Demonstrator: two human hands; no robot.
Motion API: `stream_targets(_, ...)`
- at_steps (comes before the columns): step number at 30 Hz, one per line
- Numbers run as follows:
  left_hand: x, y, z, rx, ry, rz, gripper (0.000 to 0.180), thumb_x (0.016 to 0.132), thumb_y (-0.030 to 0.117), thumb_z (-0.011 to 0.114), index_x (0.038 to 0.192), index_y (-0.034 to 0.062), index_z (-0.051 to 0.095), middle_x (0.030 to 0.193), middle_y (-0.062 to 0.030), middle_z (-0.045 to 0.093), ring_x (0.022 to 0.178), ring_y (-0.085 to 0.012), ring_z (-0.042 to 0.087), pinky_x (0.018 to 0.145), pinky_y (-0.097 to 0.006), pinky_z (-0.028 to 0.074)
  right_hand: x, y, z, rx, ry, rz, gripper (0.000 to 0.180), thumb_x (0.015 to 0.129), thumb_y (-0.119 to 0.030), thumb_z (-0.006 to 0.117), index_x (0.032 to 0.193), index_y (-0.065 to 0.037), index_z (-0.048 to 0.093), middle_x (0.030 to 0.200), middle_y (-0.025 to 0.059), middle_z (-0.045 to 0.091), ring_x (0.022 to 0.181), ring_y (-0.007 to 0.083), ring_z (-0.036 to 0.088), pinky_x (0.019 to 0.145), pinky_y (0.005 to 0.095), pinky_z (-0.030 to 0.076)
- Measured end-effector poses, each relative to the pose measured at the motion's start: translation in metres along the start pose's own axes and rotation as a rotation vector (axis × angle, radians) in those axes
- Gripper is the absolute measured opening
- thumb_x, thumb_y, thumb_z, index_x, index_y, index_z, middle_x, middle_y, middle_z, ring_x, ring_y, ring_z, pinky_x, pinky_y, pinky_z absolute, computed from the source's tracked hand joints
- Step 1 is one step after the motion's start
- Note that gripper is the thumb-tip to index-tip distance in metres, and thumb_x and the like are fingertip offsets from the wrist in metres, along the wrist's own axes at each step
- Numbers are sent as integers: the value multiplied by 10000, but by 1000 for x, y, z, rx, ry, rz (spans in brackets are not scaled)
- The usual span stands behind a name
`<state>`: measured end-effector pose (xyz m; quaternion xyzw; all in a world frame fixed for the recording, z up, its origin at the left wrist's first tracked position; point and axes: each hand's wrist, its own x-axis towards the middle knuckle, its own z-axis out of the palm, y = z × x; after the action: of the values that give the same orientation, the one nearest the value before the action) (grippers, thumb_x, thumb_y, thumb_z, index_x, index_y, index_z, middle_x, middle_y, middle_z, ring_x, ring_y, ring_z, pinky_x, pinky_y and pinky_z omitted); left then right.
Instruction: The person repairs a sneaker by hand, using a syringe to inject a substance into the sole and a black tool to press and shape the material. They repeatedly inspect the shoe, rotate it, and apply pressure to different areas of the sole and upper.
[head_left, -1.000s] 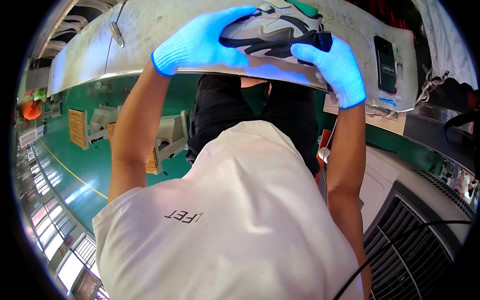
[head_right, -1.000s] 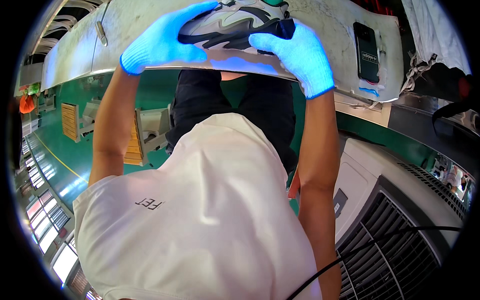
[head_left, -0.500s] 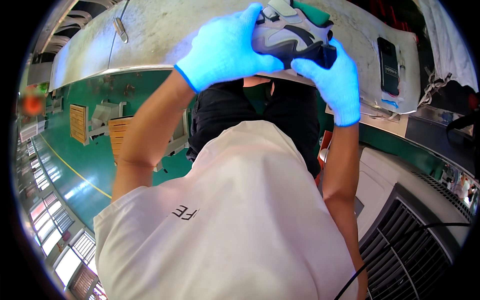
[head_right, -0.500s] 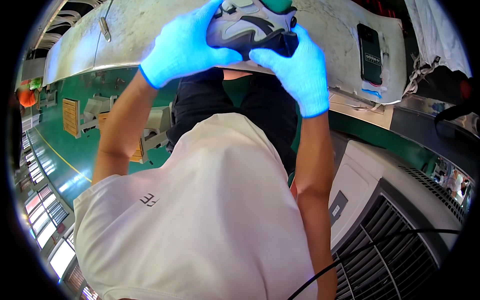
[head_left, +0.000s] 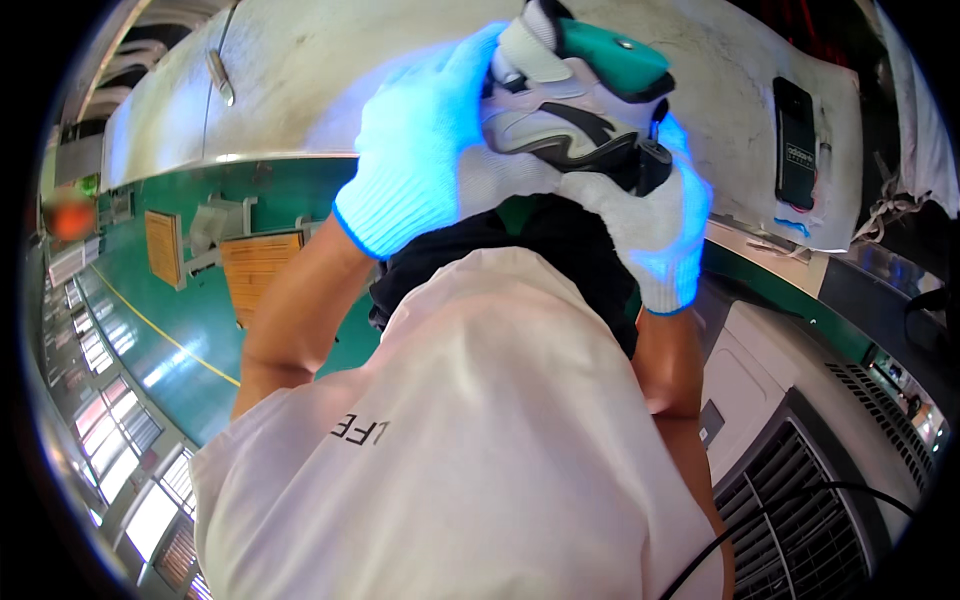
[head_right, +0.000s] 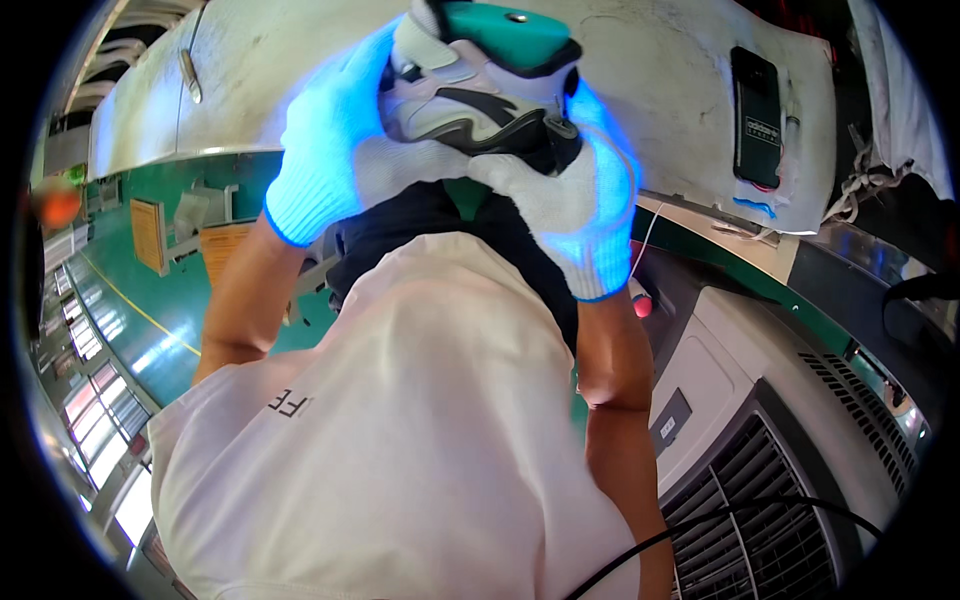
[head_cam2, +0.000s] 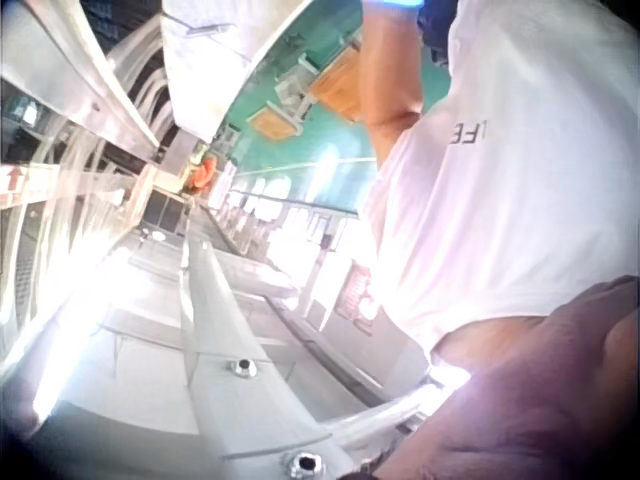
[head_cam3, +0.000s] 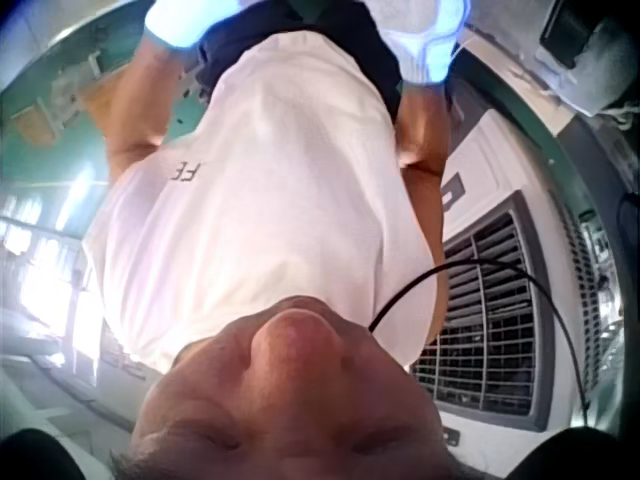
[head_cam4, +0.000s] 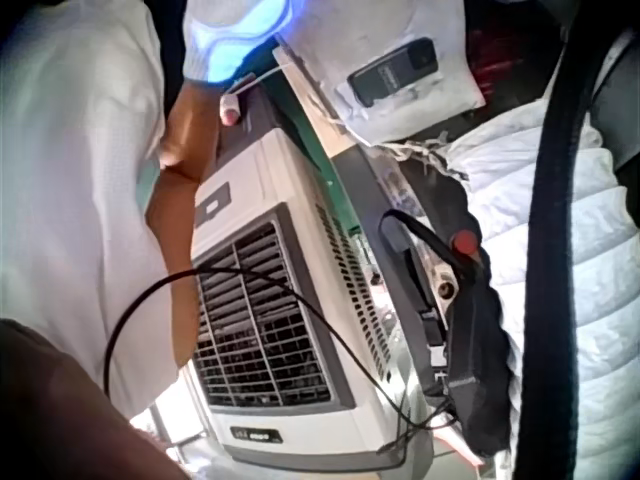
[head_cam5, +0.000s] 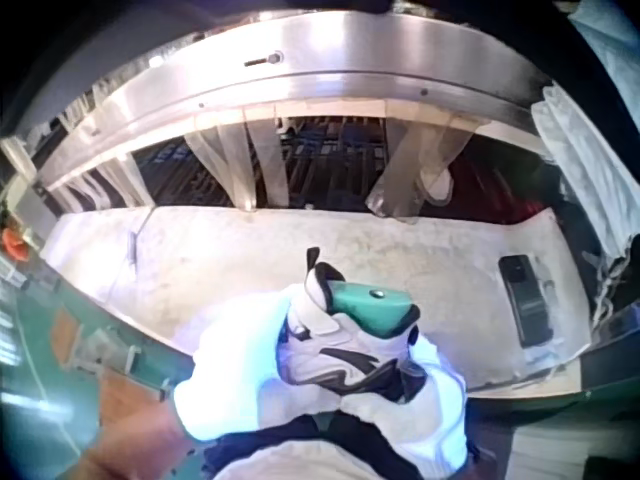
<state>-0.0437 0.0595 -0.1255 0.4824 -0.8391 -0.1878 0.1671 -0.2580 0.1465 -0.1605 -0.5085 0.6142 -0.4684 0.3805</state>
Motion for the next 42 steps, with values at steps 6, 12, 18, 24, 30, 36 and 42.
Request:
stream_targets(6, 8, -7, -2, -2, 60, 82, 1107, 573, 514, 1056, 1513, 113, 631, 1122, -115, 752, 1024, -370, 746, 923, -489, 611, 9, 23, -10, 124, -66, -29, 829, 729, -148, 1048, 1431, 35, 646, 1246, 117, 797, 1127, 190, 736, 1016, 377, 599)
stream_targets(12, 7, 4, -7, -13, -15, 4, 1137, 519, 495, 1091, 1489, 98, 649, 1108, -114, 761, 985, -331, 756, 891, -448, 623, 10, 43, -20, 81, -75, 12, 727, 725, -138, 1016, 1355, 16, 688, 1191, 99, 778, 1067, 179, 703, 994, 362, 593)
stream_targets(18, 10, -6, 9, -26, 116, 142, 1073, 562, 474, 1085, 1451, 39, 669, 962, -100, 724, 837, -262, 714, 793, -398, 609, 18, 20, -26, 150, -124, 275, 588, 732, -145, 983, 1239, 8, 728, 895, 43, 738, 691, 129, 643, 637, 320, 551)
stream_targets(24, 7, -8, -1, -24, 23, 37, 1145, 563, 565, 1068, 1499, 53, 651, 1068, -134, 773, 938, -330, 764, 843, -453, 633, 20, 22, -47, 518, 90, 384, 298, 956, -219, 822, 1147, 1, 760, 764, 45, 685, 528, 135, 572, 515, 312, 445)
stream_targets(30, 7, -8, 5, -93, 83, 137, 1169, 542, 508, 1094, 1519, 58, 637, 1114, -144, 780, 958, -325, 763, 849, -442, 633, 37, 38, -23, 1399, 421, 395, 437, 1081, -421, 769, 850, -105, 576, 912, 138, 716, 695, 217, 672, 644, 377, 565)
stream_targets(36, 2, -9, 7, -58, 127, 175, 1170, 535, 505, 1094, 1519, 64, 639, 1188, -152, 786, 1017, -350, 757, 880, -456, 633, 38, 31, 9, 1061, 613, 386, 396, 1060, -390, 787, 925, -40, 662, 830, 89, 697, 682, 201, 664, 685, 361, 593)
stream_targets(42, -6, -9, 10, -19, 105, 169, 1103, 610, 519, 1078, 1481, -3, 646, 1262, -178, 789, 1105, -368, 793, 973, -454, 627, 36, 3, 17, 651, 679, 376, 359, 1095, -336, 727, 902, -41, 661, 854, 27, 665, 743, 141, 637, 703, 335, 537)
